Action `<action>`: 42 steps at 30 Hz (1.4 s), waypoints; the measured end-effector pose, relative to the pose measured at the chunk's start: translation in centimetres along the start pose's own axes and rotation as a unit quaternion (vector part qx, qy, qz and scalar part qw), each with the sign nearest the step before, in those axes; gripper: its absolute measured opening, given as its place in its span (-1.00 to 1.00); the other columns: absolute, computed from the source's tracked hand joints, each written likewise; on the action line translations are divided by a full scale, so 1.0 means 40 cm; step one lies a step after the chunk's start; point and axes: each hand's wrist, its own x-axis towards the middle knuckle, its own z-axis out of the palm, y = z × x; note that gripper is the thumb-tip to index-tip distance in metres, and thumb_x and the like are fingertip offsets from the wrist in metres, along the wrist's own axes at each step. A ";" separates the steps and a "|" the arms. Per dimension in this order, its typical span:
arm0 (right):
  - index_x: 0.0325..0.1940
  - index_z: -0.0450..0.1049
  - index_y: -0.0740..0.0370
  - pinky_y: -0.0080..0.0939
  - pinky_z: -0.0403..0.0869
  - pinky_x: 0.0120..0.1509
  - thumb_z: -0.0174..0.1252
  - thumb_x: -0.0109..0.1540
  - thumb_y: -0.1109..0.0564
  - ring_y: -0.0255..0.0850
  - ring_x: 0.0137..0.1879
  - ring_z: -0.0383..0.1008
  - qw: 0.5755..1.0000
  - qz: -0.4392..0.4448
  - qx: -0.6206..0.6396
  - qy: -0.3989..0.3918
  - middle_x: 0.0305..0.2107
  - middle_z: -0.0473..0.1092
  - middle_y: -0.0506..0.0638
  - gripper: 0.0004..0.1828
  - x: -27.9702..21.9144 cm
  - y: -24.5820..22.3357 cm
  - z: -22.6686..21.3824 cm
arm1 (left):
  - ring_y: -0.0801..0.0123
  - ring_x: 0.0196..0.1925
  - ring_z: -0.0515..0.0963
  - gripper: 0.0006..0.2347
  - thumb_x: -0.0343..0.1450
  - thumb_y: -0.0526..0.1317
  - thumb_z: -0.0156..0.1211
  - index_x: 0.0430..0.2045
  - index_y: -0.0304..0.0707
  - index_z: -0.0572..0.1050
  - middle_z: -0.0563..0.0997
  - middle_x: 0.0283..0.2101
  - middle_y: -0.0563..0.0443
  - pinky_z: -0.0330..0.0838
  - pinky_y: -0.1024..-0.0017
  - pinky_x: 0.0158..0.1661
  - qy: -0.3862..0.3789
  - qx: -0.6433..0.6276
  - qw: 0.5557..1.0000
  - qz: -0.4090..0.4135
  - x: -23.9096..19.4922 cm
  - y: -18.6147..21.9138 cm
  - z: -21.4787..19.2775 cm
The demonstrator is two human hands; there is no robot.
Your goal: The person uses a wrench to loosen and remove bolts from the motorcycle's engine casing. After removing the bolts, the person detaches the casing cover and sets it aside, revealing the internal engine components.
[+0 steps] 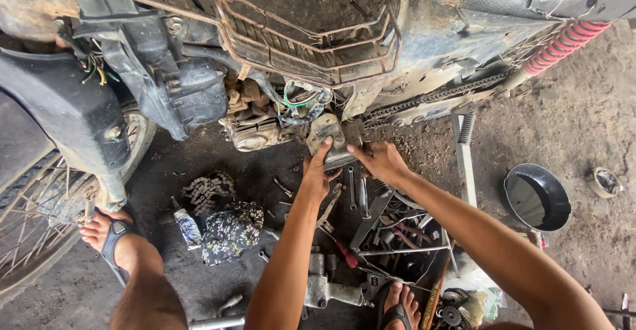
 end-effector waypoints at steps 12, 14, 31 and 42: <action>-0.24 0.55 0.26 -0.12 0.56 -0.44 -0.18 0.29 -0.48 -0.25 -0.56 0.62 0.999 -0.038 0.012 -0.002 -0.72 0.45 0.02 -0.23 -0.062 -0.011 -0.038 | 0.04 0.12 0.50 -0.07 0.00 0.27 0.46 0.16 -0.44 0.37 0.52 0.07 -0.25 0.41 -0.06 -0.02 0.024 0.013 0.999 -0.041 -0.048 0.044 0.021; -0.18 0.56 0.24 -0.12 0.58 -0.42 -0.16 0.29 -0.46 -0.23 -0.56 0.62 0.998 -0.060 0.012 0.010 -0.72 0.45 0.00 -0.27 -0.057 -0.012 -0.039 | 0.00 0.14 0.50 -0.08 0.01 0.25 0.47 0.16 -0.45 0.34 0.51 0.07 -0.29 0.43 -0.10 0.01 0.040 0.012 0.998 -0.043 -0.036 0.035 0.017; -0.31 0.60 0.23 -0.17 0.52 -0.52 -0.07 0.35 -0.35 -0.26 -0.60 0.59 0.995 -0.077 -0.020 0.055 -0.77 0.40 -0.03 -0.36 -0.059 0.006 -0.007 | -0.16 0.29 0.40 0.15 0.00 0.17 0.54 0.31 -0.46 -0.14 0.34 0.20 -0.47 0.40 -0.19 0.17 0.056 -0.018 0.998 -0.029 -0.027 -0.019 -0.005; -0.30 0.64 0.26 -0.11 0.52 -0.41 0.01 0.36 -0.29 -0.19 -0.60 0.57 0.987 -0.127 -0.019 0.098 -0.77 0.43 0.06 -0.41 -0.051 0.013 -0.007 | -0.04 0.20 0.51 0.01 0.04 0.19 0.51 0.25 -0.53 0.13 0.46 0.13 -0.36 0.52 -0.15 0.01 0.085 -0.024 0.995 -0.047 -0.065 0.015 0.020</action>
